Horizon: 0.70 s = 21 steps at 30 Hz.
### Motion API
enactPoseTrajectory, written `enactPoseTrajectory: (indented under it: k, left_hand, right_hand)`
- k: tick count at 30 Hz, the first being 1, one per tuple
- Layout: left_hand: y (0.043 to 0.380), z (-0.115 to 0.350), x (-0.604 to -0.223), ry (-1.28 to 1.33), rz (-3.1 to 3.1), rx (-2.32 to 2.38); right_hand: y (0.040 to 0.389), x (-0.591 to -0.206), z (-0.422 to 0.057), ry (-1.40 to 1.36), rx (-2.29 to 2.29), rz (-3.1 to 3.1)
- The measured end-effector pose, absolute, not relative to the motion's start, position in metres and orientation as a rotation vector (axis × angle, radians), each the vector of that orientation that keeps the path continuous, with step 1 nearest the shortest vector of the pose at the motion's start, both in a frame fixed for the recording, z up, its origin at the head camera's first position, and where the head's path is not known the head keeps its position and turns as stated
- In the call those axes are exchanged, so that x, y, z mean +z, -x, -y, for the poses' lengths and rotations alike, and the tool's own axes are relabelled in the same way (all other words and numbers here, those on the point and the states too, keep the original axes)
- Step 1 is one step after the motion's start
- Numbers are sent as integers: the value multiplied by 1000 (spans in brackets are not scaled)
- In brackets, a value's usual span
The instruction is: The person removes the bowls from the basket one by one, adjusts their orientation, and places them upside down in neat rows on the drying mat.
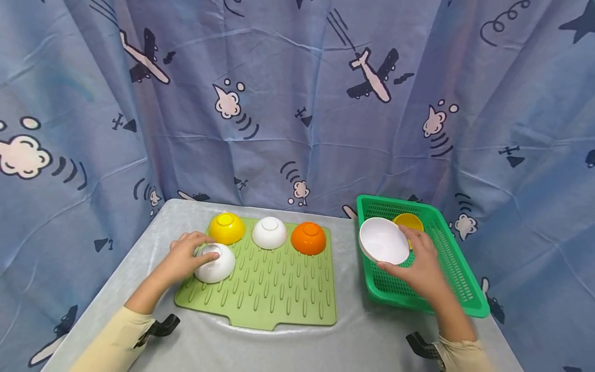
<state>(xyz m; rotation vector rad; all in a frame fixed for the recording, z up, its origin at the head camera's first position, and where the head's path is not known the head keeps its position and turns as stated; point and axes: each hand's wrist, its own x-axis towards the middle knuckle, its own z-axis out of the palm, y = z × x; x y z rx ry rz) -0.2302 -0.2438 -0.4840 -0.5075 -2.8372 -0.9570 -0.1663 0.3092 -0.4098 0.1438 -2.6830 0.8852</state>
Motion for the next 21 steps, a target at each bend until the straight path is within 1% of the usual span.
enactPoseTrajectory:
  k: [7, 12, 18, 21]
  left_hand:
    - [222, 220, -474, 544, 2804, -1023]
    - [212, 193, -464, 632, 2754, -1039]
    - [188, 162, -455, 794, 2723, -956]
    - [177, 148, -453, 856, 2711, -1035]
  right_hand:
    - [161, -425, -272, -339, 882, 2631]
    - [157, -434, -244, -479, 904, 2606]
    - [152, -442, -221, -664, 909, 2539]
    - [149, -446, -213, -723, 915, 2527]
